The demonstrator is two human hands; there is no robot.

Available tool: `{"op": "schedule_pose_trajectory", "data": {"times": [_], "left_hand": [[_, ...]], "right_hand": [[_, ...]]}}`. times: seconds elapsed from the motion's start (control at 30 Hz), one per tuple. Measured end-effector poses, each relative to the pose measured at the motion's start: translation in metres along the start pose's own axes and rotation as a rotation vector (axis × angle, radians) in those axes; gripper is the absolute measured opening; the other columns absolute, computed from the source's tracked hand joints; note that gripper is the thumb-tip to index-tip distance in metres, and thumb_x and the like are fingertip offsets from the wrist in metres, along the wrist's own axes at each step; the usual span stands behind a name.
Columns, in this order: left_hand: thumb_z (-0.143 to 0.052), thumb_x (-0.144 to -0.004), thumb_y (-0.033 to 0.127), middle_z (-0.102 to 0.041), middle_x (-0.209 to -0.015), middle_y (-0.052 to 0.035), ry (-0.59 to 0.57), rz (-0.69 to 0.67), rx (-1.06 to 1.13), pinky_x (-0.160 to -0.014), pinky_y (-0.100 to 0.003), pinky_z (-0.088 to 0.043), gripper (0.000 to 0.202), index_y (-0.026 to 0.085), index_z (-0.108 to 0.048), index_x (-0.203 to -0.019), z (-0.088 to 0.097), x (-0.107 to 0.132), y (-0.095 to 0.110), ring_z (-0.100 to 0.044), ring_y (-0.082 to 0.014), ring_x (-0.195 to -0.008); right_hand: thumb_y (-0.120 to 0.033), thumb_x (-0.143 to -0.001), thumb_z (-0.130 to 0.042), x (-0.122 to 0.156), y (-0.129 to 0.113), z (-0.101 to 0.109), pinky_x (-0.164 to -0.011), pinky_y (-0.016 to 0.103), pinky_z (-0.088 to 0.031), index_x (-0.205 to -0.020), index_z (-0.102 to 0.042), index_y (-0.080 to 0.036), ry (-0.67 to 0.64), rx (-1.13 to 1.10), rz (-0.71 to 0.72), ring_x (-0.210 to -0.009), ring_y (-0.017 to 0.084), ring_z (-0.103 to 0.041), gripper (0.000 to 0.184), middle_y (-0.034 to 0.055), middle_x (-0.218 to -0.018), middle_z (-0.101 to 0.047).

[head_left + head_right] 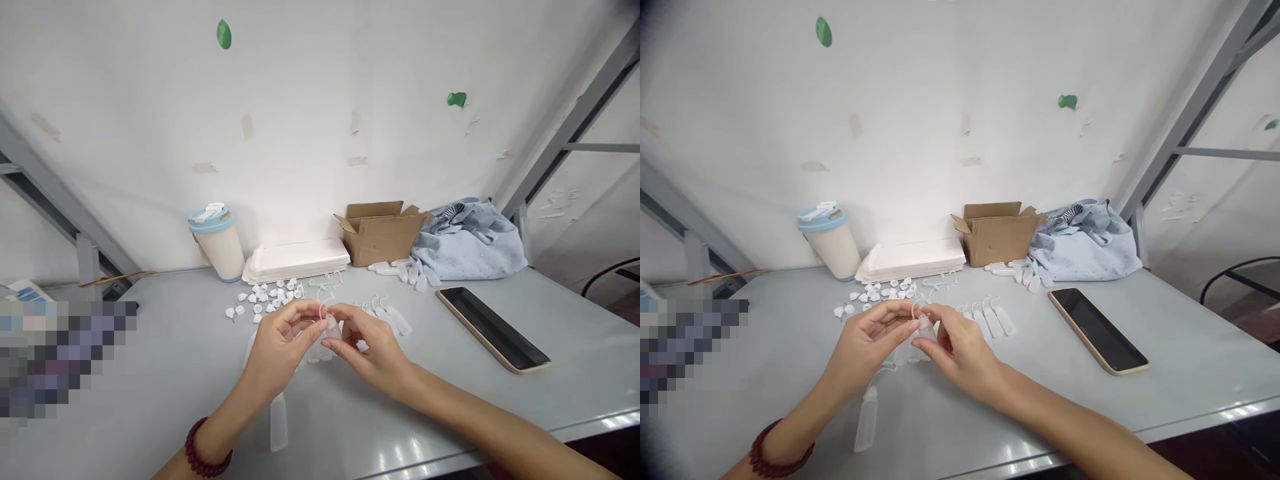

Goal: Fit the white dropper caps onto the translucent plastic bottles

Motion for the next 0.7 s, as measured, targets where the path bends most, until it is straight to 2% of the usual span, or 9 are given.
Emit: {"op": "schedule_pose_trajectory", "data": {"times": [0.07, 0.13, 0.2, 0.27, 0.37, 0.5, 0.7], "left_hand": [[-0.06, -0.082, 0.03, -0.069, -0.093, -0.0043, -0.024, -0.001, -0.102, -0.077, -0.029, -0.056, 0.019, 0.019, -0.061, -0.098, 0.003, 0.0, -0.001, -0.066, -0.0182, -0.089], [-0.058, -0.083, 0.029, -0.069, -0.093, -0.0056, 0.015, -0.098, -0.341, -0.074, -0.032, -0.057, 0.026, 0.019, -0.058, -0.106, 0.007, 0.004, 0.002, -0.066, -0.0198, -0.087], [-0.055, -0.085, 0.025, -0.067, -0.098, -0.0077, 0.079, -0.326, -0.641, -0.076, -0.036, -0.056, 0.03, 0.018, -0.054, -0.114, 0.01, 0.014, 0.008, -0.064, -0.0217, -0.09], [-0.051, -0.087, 0.02, -0.064, -0.106, -0.0103, 0.057, -0.575, -0.87, -0.083, -0.038, -0.053, 0.031, 0.016, -0.052, -0.117, 0.008, 0.03, 0.012, -0.061, -0.0229, -0.099], [-0.051, -0.086, 0.018, -0.062, -0.112, -0.0135, -0.015, -0.737, -1.071, -0.087, -0.036, -0.052, 0.034, 0.01, -0.051, -0.119, 0.003, 0.052, 0.009, -0.056, -0.0246, -0.107], [-0.054, -0.086, 0.024, -0.064, -0.109, -0.0139, 0.013, -0.812, -1.184, -0.086, -0.036, -0.051, 0.034, 0.007, -0.053, -0.115, 0.0, 0.07, 0.001, -0.056, -0.0273, -0.107], [-0.058, -0.08, 0.024, -0.067, -0.105, -0.0128, -0.065, -0.722, -1.203, -0.084, -0.036, -0.053, 0.034, 0.011, -0.055, -0.111, 0.003, 0.082, -0.011, -0.059, -0.0275, -0.102]], "right_hand": [[-0.029, -0.084, -0.058, -0.001, 0.0, 0.0, -0.049, 0.02, -0.041, -0.112, -0.049, -0.018, -0.014, -0.075, -0.07, -0.051, 0.008, -0.043, 0.032, -0.0034, -0.067, -0.05], [-0.031, -0.081, -0.061, -0.002, 0.0, -0.001, -0.048, 0.019, -0.041, -0.109, -0.052, -0.016, -0.034, -0.157, -0.193, -0.05, 0.008, -0.044, 0.033, -0.0048, -0.063, -0.048], [-0.033, -0.079, -0.064, -0.002, -0.001, -0.002, -0.047, 0.019, -0.039, -0.102, -0.056, -0.015, -0.05, -0.212, -0.304, -0.05, 0.008, -0.044, 0.031, -0.006, -0.058, -0.046], [-0.032, -0.076, -0.067, -0.001, -0.003, -0.003, -0.047, 0.018, -0.037, -0.094, -0.059, -0.014, -0.073, -0.234, -0.373, -0.05, 0.007, -0.043, 0.027, -0.0066, -0.055, -0.045], [-0.027, -0.073, -0.069, 0.002, -0.01, -0.007, -0.045, 0.017, -0.035, -0.088, -0.062, -0.014, -0.164, -0.264, -0.455, -0.045, 0.006, -0.041, 0.021, -0.0077, -0.052, -0.045], [-0.021, -0.072, -0.069, 0.008, -0.019, -0.015, -0.04, 0.016, -0.031, -0.084, -0.063, -0.016, -0.287, -0.339, -0.59, -0.038, 0.004, -0.039, 0.015, -0.0093, -0.048, -0.044], [-0.022, -0.076, -0.062, 0.022, -0.015, -0.03, -0.035, 0.015, -0.031, -0.079, -0.059, -0.016, -0.443, -0.591, -0.755, -0.033, 0.005, -0.041, 0.007, -0.0082, -0.041, -0.049]]}}
Point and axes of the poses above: each hand's wrist, its own x-axis away from the middle knuckle, its own z-axis out of the back of the hand, y = z × x, the point moved 2 cm from there along -x, towards the middle knuckle
